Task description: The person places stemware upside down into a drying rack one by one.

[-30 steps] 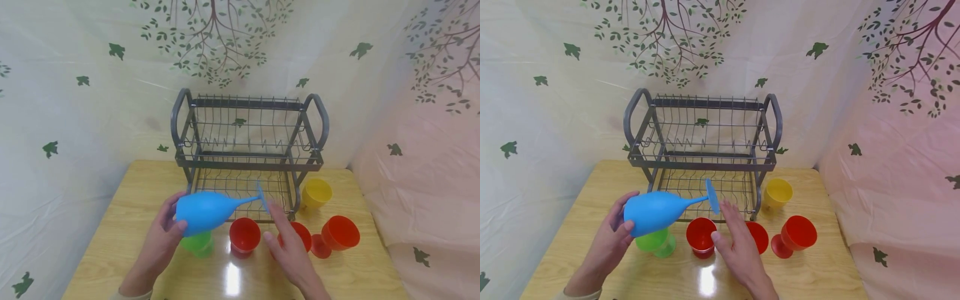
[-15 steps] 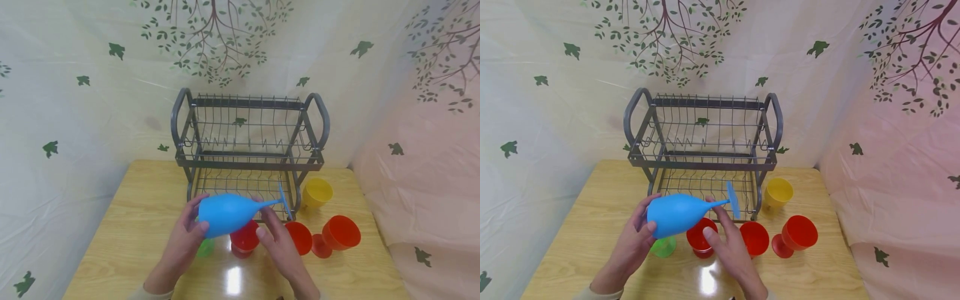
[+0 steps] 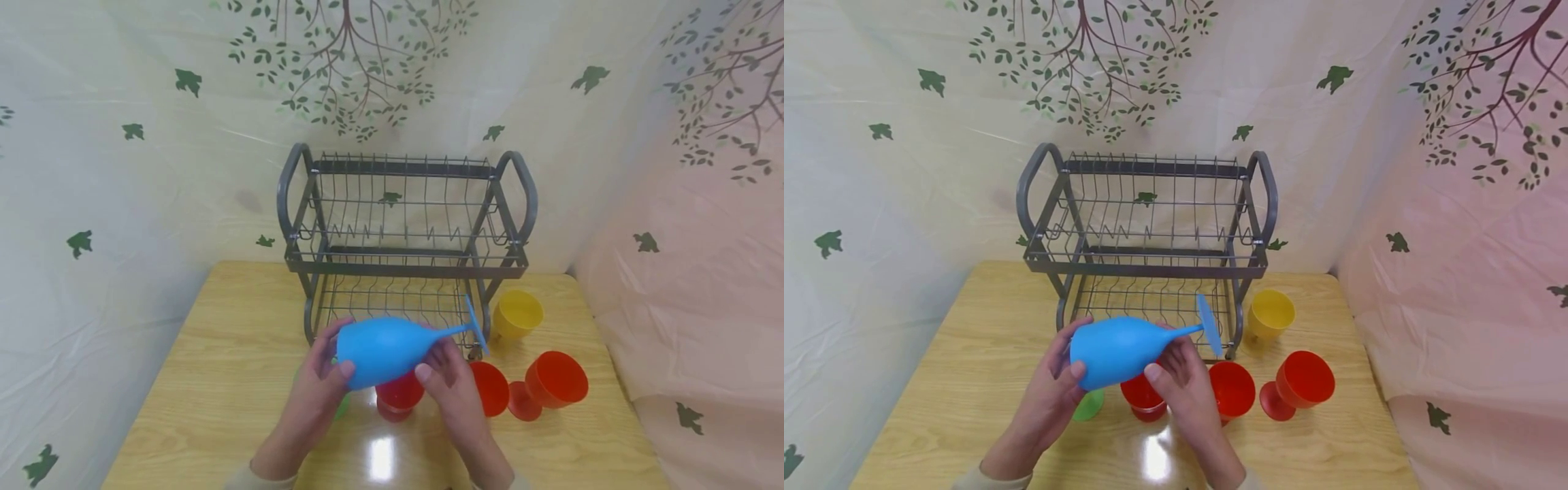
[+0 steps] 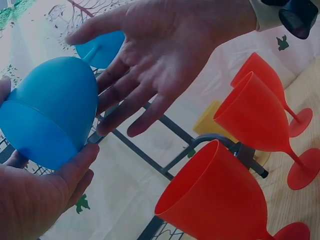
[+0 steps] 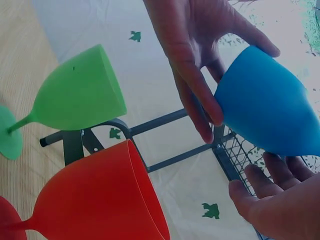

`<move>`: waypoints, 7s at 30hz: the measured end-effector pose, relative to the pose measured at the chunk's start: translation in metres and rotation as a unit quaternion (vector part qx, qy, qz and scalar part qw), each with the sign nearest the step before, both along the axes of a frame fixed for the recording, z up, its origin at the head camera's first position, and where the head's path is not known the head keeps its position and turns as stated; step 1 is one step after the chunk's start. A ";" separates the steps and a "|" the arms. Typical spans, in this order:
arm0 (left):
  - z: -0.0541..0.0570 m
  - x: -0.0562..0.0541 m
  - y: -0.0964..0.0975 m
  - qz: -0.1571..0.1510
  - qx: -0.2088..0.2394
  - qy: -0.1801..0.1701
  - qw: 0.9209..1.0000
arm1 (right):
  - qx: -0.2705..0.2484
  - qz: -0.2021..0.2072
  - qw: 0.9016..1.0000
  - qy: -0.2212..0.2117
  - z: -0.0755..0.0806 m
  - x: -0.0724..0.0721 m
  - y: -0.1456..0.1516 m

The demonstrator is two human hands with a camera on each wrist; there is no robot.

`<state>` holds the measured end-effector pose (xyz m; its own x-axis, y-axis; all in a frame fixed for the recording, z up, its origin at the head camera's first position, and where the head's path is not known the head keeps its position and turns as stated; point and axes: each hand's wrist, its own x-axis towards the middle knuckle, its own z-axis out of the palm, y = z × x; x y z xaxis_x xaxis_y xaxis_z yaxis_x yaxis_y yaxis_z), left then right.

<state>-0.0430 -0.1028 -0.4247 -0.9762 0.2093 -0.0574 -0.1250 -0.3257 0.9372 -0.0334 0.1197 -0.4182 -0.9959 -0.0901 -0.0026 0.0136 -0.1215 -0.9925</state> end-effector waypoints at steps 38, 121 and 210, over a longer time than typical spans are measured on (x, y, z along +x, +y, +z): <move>-0.011 0.004 -0.009 0.003 0.038 0.150 0.988 | 0.059 -0.125 0.988 0.071 0.046 0.000 0.029; -0.020 0.007 -0.057 0.155 -0.265 0.259 0.916 | 0.526 -0.116 0.826 0.165 0.161 -0.169 0.077; -0.004 -0.014 -0.062 -0.117 -0.676 0.244 0.685 | 0.580 -0.012 0.787 0.212 0.092 -0.083 0.104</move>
<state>-0.0568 -0.1643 -0.4284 -0.8969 0.4412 -0.0310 0.4108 0.8570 0.3112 -0.1164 0.2242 -0.3260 -0.9306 -0.2533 0.2641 -0.3373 0.8736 -0.3508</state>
